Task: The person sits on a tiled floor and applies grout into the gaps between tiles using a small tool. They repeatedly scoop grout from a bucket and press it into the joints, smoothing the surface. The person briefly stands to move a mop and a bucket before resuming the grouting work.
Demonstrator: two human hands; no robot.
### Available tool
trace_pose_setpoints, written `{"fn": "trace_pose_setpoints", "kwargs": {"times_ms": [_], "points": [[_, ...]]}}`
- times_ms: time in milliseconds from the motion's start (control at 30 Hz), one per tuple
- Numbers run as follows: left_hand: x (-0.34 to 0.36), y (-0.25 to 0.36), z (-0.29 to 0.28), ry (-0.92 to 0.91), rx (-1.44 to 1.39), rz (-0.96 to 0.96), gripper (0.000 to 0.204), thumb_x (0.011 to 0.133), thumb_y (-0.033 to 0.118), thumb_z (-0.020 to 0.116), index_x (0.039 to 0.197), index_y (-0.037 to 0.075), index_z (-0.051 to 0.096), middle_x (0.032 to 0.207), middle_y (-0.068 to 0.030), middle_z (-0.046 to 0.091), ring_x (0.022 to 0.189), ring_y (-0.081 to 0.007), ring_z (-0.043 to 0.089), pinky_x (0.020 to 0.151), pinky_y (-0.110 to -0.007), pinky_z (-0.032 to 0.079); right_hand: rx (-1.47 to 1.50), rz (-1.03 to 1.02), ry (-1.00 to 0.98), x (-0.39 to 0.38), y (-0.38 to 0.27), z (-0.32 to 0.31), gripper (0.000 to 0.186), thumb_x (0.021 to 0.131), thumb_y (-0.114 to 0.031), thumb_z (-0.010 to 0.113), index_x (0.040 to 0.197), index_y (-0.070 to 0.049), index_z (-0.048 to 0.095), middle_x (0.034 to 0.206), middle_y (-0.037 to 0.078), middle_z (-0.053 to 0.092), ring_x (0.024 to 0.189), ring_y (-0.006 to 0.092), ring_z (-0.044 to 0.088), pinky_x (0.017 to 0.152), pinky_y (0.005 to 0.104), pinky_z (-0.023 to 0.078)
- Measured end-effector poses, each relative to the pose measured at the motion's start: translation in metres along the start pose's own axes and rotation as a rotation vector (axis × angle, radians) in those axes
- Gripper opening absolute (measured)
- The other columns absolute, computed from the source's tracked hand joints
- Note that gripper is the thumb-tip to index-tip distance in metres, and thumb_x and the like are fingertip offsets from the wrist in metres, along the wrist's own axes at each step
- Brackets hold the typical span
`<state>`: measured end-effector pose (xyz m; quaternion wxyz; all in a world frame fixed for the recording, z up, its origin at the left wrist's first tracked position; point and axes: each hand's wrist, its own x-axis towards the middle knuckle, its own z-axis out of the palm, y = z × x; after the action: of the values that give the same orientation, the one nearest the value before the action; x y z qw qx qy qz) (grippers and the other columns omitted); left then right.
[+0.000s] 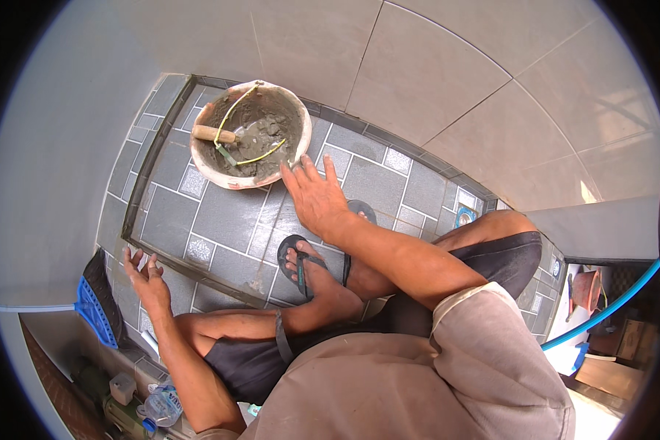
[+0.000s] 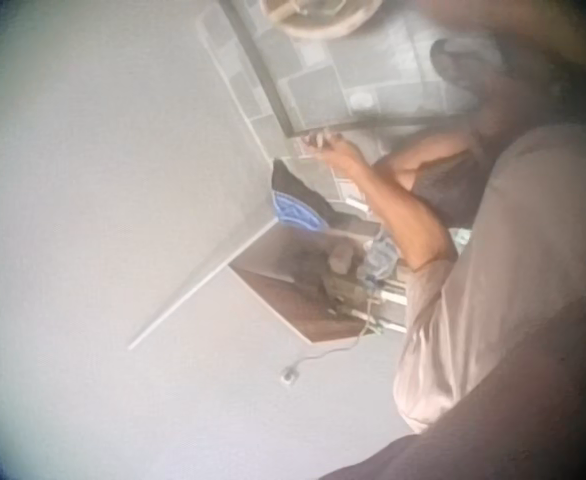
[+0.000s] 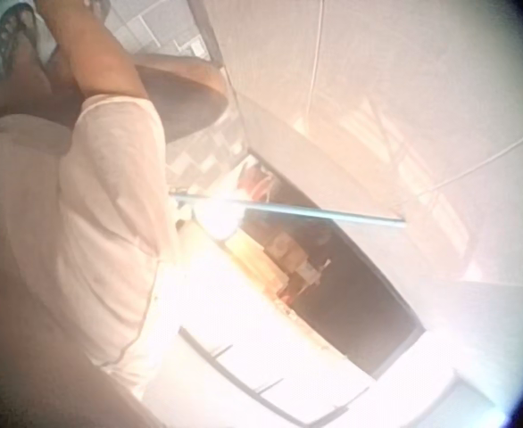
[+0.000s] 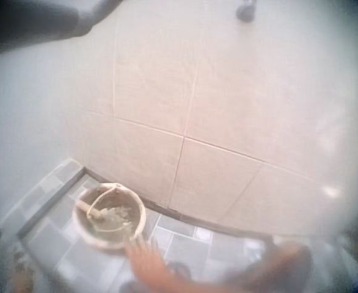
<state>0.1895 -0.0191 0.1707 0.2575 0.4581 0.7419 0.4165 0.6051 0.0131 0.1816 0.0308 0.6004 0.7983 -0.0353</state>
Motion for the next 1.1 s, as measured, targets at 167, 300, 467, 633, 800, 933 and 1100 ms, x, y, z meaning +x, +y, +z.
{"fn": "trace_pose_setpoints", "kwargs": {"times_ms": [167, 300, 467, 633, 800, 933, 1100], "points": [[-0.010, 0.021, 0.015, -0.033, 0.004, 0.015, 0.070, 0.106, -0.006, 0.052, 0.169, 0.014, 0.029, 0.153, -0.0167, 0.052, 0.122, -0.0264, 0.069, 0.091, -0.035, 0.059, 0.283, 0.182, 0.253, 0.024, 0.012, 0.014, 0.074, 0.095, -0.004, 0.059, 0.165, -0.019, 0.042, 0.158, 0.024, 0.049, 0.156, 0.0458, 0.034, 0.123, 0.0683, 0.026], [-0.006, 0.007, 0.017, -0.023, -0.036, 0.028, 0.070, 0.105, -0.001, 0.058, 0.168, 0.014, 0.031, 0.151, -0.0160, 0.054, 0.118, -0.0274, 0.069, 0.089, -0.036, 0.059, 0.368, 0.338, 0.189, 0.024, 0.009, 0.047, 0.075, 0.092, -0.006, 0.063, 0.161, -0.030, 0.050, 0.167, 0.026, 0.036, 0.159, 0.0520, 0.022, 0.120, 0.0733, 0.027], [-0.008, -0.013, 0.006, 0.040, -0.094, 0.054, 0.063, 0.101, 0.004, 0.060, 0.160, 0.011, 0.042, 0.143, -0.0142, 0.061, 0.111, -0.0258, 0.070, 0.086, -0.035, 0.059, 0.319, 0.226, 0.351, 0.003, 0.001, 0.080, 0.070, 0.088, -0.004, 0.065, 0.155, -0.022, 0.058, 0.151, 0.034, 0.054, 0.150, 0.0542, 0.040, 0.122, 0.0657, 0.032], [-0.001, 0.035, -0.003, 0.341, -0.064, -0.056, 0.063, 0.100, -0.010, 0.050, 0.160, 0.002, 0.036, 0.139, -0.0200, 0.060, 0.105, -0.0244, 0.073, 0.082, -0.036, 0.061, 0.337, 0.205, 0.467, 0.002, 0.009, 0.057, 0.086, 0.085, -0.003, 0.069, 0.164, -0.003, 0.035, 0.163, 0.033, 0.038, 0.151, 0.0518, 0.035, 0.124, 0.0603, 0.030], [-0.003, 0.030, -0.051, 0.567, -0.402, -0.176, 0.056, 0.102, -0.009, 0.048, 0.157, -0.005, 0.036, 0.142, -0.0218, 0.055, 0.107, -0.0260, 0.074, 0.080, -0.033, 0.063, 0.364, 0.006, 0.341, 0.008, 0.000, 0.060, 0.091, 0.081, 0.007, 0.067, 0.165, -0.001, 0.033, 0.164, 0.033, 0.037, 0.153, 0.0492, 0.034, 0.126, 0.0563, 0.028], [-0.013, 0.008, -0.088, 0.626, -0.495, -0.245, 0.046, 0.102, -0.010, 0.052, 0.147, -0.007, 0.047, 0.133, -0.0199, 0.060, 0.104, -0.0249, 0.074, 0.078, -0.033, 0.064, 0.477, 0.032, 0.360, 0.005, -0.001, 0.057, 0.089, 0.079, 0.010, 0.066, 0.163, 0.001, 0.036, 0.163, 0.033, 0.038, 0.154, 0.0514, 0.033, 0.126, 0.0555, 0.029], [-0.041, -0.032, -0.110, 0.591, -0.373, -0.315, 0.027, 0.100, -0.006, 0.062, 0.126, -0.007, 0.065, 0.102, -0.0105, 0.070, 0.085, -0.0182, 0.074, 0.072, -0.029, 0.061, 0.265, -0.038, 0.361, 0.021, -0.010, 0.053, 0.083, 0.079, 0.009, 0.064, 0.159, 0.005, 0.041, 0.160, 0.033, 0.041, 0.151, 0.0542, 0.034, 0.124, 0.0580, 0.031]]}}
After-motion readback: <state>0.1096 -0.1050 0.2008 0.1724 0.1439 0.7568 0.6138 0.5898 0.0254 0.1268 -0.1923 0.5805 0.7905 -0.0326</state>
